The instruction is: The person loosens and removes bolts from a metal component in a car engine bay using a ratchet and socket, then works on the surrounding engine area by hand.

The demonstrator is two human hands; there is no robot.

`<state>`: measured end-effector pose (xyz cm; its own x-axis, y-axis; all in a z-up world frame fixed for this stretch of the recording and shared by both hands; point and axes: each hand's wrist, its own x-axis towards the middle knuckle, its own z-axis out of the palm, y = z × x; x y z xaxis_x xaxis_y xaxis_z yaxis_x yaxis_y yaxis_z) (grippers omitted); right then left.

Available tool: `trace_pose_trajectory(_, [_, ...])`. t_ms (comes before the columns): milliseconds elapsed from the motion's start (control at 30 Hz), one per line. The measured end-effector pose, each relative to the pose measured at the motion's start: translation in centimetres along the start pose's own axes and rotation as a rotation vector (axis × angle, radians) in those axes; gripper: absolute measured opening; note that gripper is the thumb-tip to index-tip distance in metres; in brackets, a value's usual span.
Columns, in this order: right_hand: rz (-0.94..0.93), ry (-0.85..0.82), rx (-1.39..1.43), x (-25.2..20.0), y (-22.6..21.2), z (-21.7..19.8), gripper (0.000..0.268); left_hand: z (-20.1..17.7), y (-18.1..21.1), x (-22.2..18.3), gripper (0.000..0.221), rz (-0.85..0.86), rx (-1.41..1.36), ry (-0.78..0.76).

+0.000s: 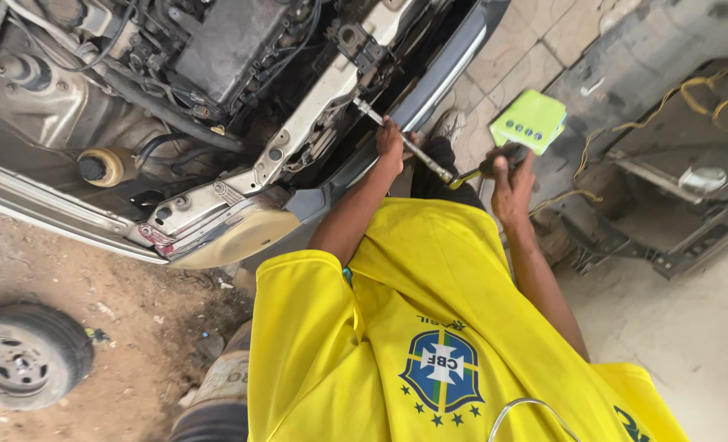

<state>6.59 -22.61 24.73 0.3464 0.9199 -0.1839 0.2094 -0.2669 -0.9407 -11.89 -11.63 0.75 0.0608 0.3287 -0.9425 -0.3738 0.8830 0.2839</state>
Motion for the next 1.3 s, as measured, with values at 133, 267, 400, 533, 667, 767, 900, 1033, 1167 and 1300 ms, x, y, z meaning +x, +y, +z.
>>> trace_pose_trajectory(133, [0.009,-0.017,-0.043,-0.8,0.2,0.1,0.054,-0.5,0.7,-1.9,0.045,0.021,0.093,-0.027])
trace_pose_trajectory(267, [0.027,-0.016,0.049,-1.3,0.7,0.3,0.049,-0.8,1.5,-3.3,0.046,0.022,0.107,-0.029])
trace_pose_trajectory(400, [0.031,0.000,0.054,-1.8,1.3,0.8,0.051,-0.9,1.9,-3.7,0.047,0.060,0.099,-0.058])
trace_pose_trajectory(533, [0.033,-0.011,0.068,-1.9,1.1,0.9,0.052,-1.3,2.1,-3.8,0.048,0.042,0.090,-0.036])
trace_pose_trajectory(667, [0.034,-0.001,0.113,-2.2,1.3,1.1,0.052,-1.3,1.8,-3.5,0.049,0.054,0.082,-0.037])
trace_pose_trajectory(767, [0.040,0.004,0.128,-2.8,1.8,0.9,0.049,-1.5,1.5,-3.0,0.049,0.063,0.097,-0.049])
trace_pose_trajectory(900, [0.054,0.029,0.129,-3.3,2.1,1.2,0.047,-1.3,1.4,-2.1,0.051,0.071,0.088,-0.035])
trace_pose_trajectory(1033, [0.047,0.022,0.163,-3.4,1.7,1.9,0.046,-1.2,1.3,-1.8,0.050,0.063,0.075,-0.046])
trace_pose_trajectory(1167, [-0.057,-0.045,-0.010,-4.2,0.1,2.1,0.041,-1.1,1.9,-2.0,0.054,0.063,0.095,-0.035])
trace_pose_trajectory(1300, [-0.147,-0.122,-0.241,-5.5,-1.5,2.7,0.043,-1.4,1.0,-1.2,0.043,0.086,-0.067,-0.156])
